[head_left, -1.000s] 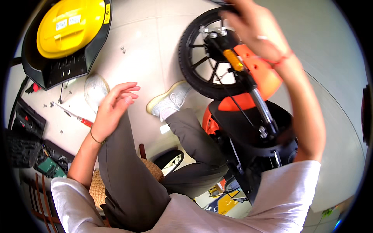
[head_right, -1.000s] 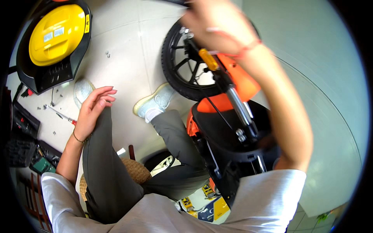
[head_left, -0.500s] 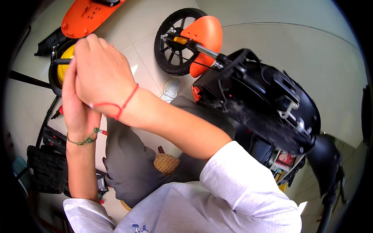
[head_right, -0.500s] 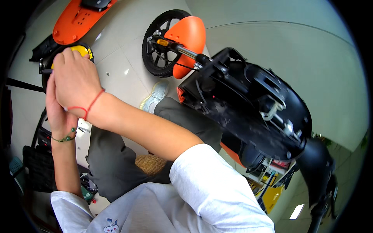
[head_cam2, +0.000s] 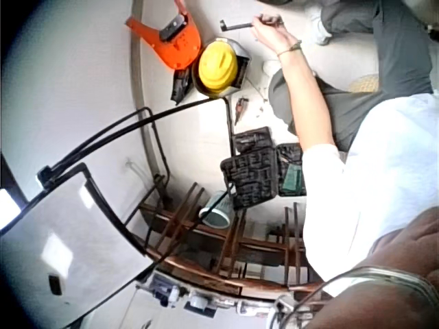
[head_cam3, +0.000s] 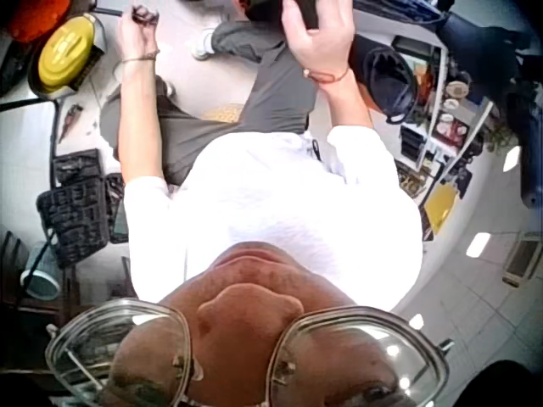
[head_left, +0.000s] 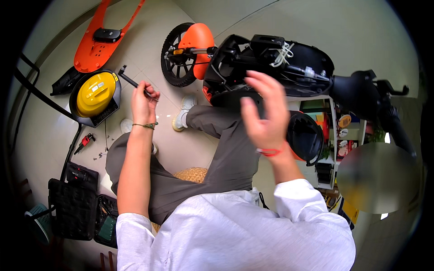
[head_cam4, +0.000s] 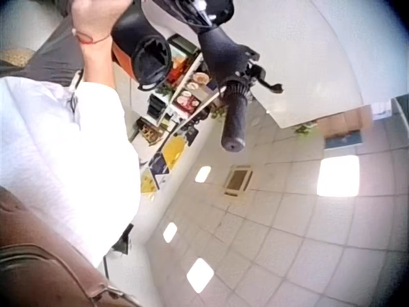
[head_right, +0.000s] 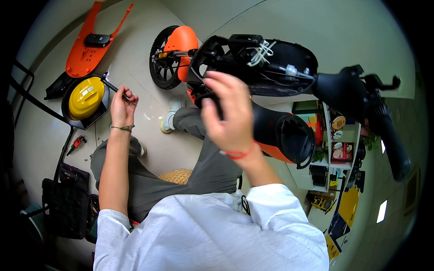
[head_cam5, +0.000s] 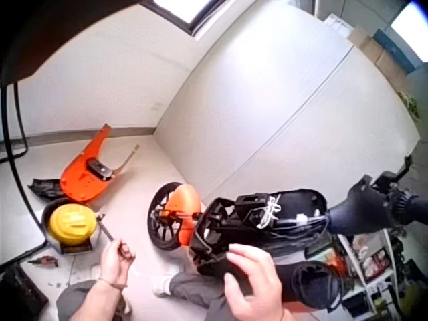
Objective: The person holds an orange plastic body panel, uses a screwdriver and a wrench to remove several fasteners from a scooter, and detaches the panel from the vehicle frame.
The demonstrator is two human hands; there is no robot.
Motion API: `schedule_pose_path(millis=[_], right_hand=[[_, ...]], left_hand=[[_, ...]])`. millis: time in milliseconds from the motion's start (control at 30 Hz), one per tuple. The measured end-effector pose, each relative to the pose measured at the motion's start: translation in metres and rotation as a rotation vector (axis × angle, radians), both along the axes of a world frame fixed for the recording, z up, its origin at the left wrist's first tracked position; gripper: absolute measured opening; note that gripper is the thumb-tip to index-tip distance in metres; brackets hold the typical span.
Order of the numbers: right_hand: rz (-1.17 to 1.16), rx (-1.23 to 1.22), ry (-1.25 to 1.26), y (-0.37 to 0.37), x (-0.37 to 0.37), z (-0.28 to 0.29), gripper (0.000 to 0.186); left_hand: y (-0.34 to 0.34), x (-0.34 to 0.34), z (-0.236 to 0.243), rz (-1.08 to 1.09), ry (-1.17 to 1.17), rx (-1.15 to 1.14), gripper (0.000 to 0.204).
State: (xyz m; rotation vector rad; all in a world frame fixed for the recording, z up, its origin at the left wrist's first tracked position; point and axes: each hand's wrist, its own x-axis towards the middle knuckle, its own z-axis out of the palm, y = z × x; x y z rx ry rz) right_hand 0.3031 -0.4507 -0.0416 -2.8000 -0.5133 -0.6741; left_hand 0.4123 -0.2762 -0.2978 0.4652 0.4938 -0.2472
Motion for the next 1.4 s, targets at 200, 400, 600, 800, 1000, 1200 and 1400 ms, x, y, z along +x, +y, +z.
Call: schedule_pose_path(millis=[200, 400, 600, 800, 1000, 1200, 1400], right_hand=[[0.143, -0.440, -0.914, -0.033, -0.086, 0.166, 0.025], [-0.058, -0.315, -0.539, -0.042, -0.106, 0.271, 0.033], [-0.333, -0.064, -0.369, -0.055, -0.116, 0.247, 0.044], [0.031, 0.020, -0.443, -0.098, -0.210, 0.185, 0.033], [-0.418, 0.277, -0.298, -0.147, -0.305, 0.142, 0.051], [-0.916, 0.568, 0.015, -0.198, -0.342, 0.132, 0.059], [-1.222, -0.162, 0.040, -0.346, -0.329, 0.109, 0.028]], left_hand=[[0.013, 0.017, -0.024, 0.050, -0.038, 0.105, 0.018], [0.014, 0.019, -0.037, -0.026, -0.086, 0.206, 0.019], [0.023, 0.021, -0.042, -0.076, -0.067, 0.297, 0.020], [0.025, 0.026, -0.034, -0.024, -0.034, 0.277, 0.019], [0.007, 0.022, -0.028, -0.044, -0.017, 0.273, 0.020], [-0.011, 0.021, -0.019, -0.003, -0.002, 0.280, 0.015], [-0.013, 0.022, -0.015, -0.041, 0.021, 0.304, 0.015]])
